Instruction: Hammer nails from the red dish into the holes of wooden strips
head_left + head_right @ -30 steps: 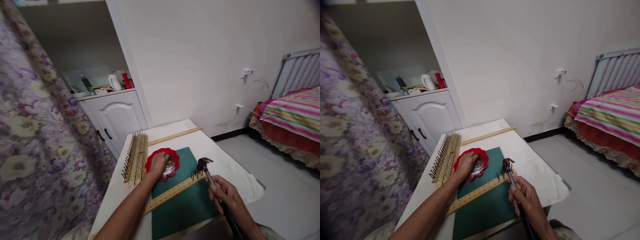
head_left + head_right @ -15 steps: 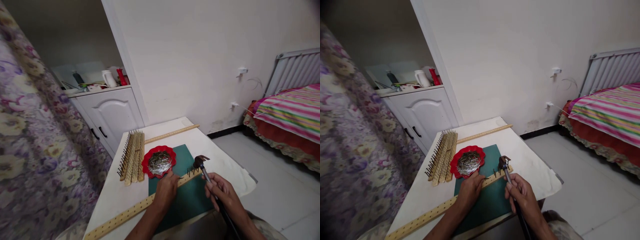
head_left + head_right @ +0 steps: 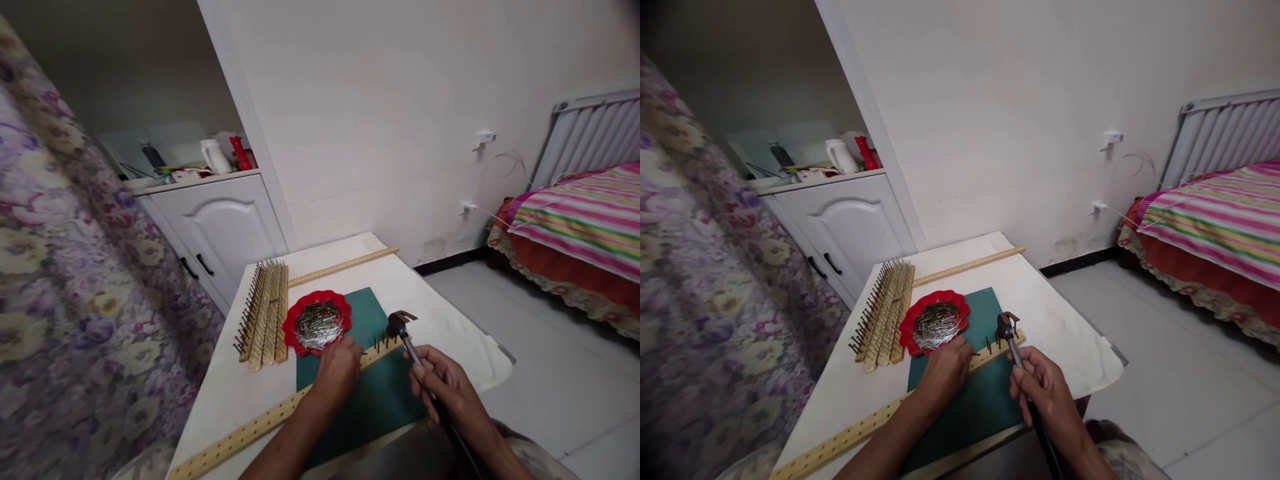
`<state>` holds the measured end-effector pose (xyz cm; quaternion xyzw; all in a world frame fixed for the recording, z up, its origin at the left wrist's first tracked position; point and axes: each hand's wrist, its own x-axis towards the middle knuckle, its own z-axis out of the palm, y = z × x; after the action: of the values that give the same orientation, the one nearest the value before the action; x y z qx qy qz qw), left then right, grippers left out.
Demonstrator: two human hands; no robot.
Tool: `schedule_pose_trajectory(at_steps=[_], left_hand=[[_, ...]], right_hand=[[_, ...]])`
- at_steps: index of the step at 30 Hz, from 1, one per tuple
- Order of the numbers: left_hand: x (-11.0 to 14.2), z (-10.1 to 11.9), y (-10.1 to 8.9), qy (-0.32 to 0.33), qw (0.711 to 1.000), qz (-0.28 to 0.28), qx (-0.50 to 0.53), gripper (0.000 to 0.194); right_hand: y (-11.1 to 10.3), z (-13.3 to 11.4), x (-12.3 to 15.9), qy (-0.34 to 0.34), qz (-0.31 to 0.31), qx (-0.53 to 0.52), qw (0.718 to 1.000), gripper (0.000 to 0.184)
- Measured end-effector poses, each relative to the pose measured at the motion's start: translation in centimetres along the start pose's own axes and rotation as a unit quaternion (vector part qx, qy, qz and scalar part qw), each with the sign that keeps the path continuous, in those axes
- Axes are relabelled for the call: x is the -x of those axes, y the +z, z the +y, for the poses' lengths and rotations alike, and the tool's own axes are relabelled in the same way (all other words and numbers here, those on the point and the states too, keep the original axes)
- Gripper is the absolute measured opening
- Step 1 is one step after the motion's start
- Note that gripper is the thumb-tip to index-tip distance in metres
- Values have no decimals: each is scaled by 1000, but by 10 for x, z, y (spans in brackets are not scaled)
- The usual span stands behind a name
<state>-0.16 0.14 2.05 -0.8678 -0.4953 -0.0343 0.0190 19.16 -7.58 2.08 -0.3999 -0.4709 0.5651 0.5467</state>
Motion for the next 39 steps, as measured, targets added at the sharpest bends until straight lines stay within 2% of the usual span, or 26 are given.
schedule_pose_trajectory(at_steps=[5,10,15,21,29,39], left_hand=[[-11,-2,1,16,997,2,70,19],[-15,-1,18,-30,978,51,202,14],[-16,2,31,-64,955,96,272,13],[-17,1,40,-71,957,118,255,15],[-17,0,48,-58,947,138,284,18],[-16,1,47,-76,939,126,312,11]], right_hand=[[0,-1,0,-1,-6,-5,1000,25],[0,4,-2,0,-14,-11,1000,23],[6,10,-5,11,-40,-9,999,24],[21,11,-8,18,-85,5,996,24],[28,10,-11,24,-69,13,997,25],[30,13,-11,36,-84,46,995,26]])
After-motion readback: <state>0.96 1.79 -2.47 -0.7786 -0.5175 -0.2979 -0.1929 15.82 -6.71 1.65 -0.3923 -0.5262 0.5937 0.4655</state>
